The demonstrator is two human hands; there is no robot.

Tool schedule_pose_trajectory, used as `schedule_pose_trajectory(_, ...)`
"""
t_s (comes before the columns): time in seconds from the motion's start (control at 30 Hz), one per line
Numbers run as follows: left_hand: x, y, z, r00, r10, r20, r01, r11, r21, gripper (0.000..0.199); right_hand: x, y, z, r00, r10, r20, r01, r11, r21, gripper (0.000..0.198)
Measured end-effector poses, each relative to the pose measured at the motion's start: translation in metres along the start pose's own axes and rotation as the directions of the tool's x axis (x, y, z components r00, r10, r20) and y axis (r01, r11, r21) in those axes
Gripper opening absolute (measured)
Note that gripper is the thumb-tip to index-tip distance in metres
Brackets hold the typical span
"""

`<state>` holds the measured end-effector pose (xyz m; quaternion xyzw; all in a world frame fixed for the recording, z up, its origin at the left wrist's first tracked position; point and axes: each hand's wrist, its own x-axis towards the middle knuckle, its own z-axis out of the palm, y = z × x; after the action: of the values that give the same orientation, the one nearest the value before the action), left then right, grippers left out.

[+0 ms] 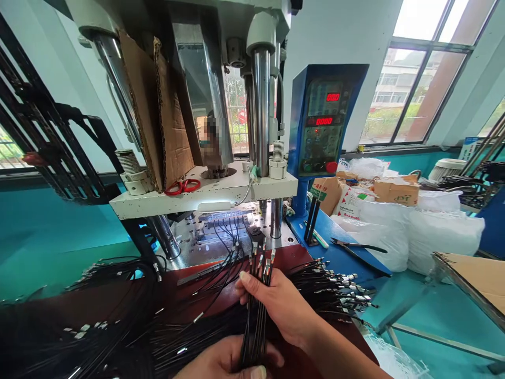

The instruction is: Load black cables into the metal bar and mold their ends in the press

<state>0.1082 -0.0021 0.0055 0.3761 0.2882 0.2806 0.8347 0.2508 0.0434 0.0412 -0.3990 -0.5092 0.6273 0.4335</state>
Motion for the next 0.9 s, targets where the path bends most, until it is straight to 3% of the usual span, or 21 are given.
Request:
schedule_pose_trajectory(0.17,0.015,0.012,0.012,0.992,0.085,-0.093,-0.103,0.972,-0.211,0.022,0.002,0.000,-0.005,0.986,0.160,0.039,-0.160,0.987,0.018,0.038)
schedule_pose_trajectory(0.33,0.017,0.006,0.013,0.998,0.034,-0.057,-0.043,0.986,-0.164,0.024,0.024,-0.012,-0.029,0.998,-0.015,-0.063,0.028,0.976,0.218,0.036)
schedule_pose_trajectory(0.53,0.029,0.013,0.023,0.989,0.000,-0.149,-0.032,0.976,-0.218,0.017,0.021,-0.015,-0.028,0.997,-0.071,0.020,0.073,0.988,-0.137,0.021)
schedule_pose_trajectory(0.73,0.038,0.017,0.028,0.967,-0.018,-0.253,-0.039,0.976,-0.216,0.013,0.019,-0.013,-0.038,0.982,-0.184,0.031,0.181,0.902,-0.392,0.016)
schedule_pose_trajectory(0.9,0.041,0.014,0.026,0.960,0.007,-0.280,-0.079,0.965,-0.248,0.015,0.015,-0.009,-0.042,0.975,-0.220,-0.015,0.183,0.844,-0.504,0.009)
